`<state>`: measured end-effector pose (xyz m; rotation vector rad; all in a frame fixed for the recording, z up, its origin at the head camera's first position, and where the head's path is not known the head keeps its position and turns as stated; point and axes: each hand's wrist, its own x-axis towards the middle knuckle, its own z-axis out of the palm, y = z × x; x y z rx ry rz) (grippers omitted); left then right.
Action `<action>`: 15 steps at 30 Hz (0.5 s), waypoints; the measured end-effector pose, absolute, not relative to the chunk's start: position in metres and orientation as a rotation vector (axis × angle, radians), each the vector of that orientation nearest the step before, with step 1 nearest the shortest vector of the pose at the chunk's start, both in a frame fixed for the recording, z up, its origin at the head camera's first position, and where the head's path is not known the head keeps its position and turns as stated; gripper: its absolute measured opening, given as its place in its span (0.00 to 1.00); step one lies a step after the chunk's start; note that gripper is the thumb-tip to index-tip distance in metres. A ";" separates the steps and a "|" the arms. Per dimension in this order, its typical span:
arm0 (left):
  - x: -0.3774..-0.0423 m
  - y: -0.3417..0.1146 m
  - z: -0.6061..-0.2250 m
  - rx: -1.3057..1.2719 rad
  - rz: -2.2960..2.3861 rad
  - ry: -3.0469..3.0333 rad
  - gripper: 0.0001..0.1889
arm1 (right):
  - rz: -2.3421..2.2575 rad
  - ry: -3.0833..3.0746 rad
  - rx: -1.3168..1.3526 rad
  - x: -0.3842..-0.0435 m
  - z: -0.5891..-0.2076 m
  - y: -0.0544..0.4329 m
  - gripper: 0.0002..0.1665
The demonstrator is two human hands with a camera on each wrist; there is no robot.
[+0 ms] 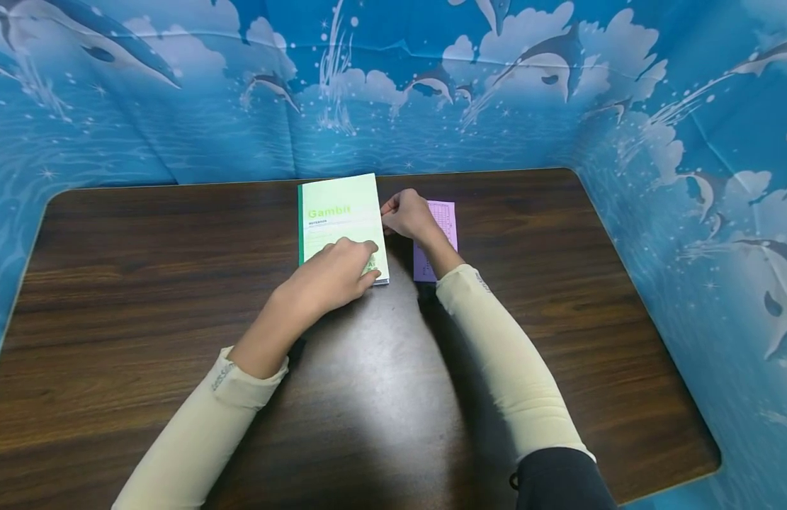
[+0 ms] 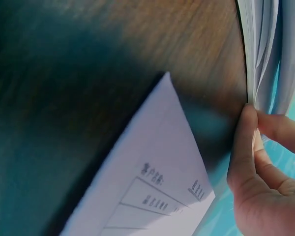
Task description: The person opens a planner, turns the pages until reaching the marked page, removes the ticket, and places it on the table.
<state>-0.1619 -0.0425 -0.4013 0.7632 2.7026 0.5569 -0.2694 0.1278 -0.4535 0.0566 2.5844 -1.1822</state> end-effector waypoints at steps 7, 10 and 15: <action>-0.164 -0.053 -0.417 0.736 0.543 2.614 0.07 | -1.199 2.536 0.038 -0.270 -0.453 0.135 0.12; -0.163 -0.056 -0.422 0.736 0.551 2.595 0.06 | -1.173 2.548 0.034 -0.267 -0.452 0.139 0.12; -0.160 -0.059 -0.430 0.738 0.579 2.585 0.11 | -1.080 2.602 -0.016 -0.261 -0.451 0.141 0.13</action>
